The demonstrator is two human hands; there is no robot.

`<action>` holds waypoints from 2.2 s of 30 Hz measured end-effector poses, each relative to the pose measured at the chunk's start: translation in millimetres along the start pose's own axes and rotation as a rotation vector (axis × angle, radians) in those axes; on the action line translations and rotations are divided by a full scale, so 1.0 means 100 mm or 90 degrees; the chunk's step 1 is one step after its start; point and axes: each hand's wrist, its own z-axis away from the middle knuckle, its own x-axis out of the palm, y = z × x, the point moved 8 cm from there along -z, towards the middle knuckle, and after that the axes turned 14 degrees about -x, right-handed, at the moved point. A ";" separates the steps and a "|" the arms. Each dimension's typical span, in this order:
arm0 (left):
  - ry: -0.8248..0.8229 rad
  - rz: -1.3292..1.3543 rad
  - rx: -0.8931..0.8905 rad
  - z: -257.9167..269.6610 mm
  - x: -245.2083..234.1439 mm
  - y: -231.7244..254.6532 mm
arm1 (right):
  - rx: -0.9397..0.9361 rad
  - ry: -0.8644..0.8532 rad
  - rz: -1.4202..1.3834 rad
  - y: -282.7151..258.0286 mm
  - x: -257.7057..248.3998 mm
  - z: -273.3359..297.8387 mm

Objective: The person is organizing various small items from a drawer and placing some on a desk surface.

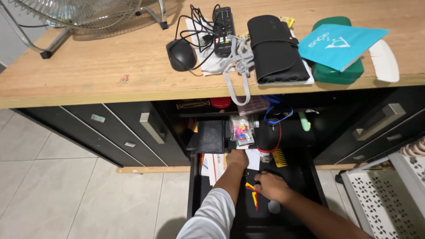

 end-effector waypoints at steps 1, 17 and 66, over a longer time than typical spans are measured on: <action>0.002 0.038 -0.006 -0.14 0.12 -0.03 | -0.008 0.008 -0.005 0.02 0.02 -0.01; 0.102 0.548 0.289 1.94 -1.14 -0.51 | -0.182 0.316 -0.109 -0.42 -0.35 0.06; -0.076 0.509 -0.042 1.02 -0.28 -1.40 | 0.111 0.222 0.057 0.79 -1.49 0.35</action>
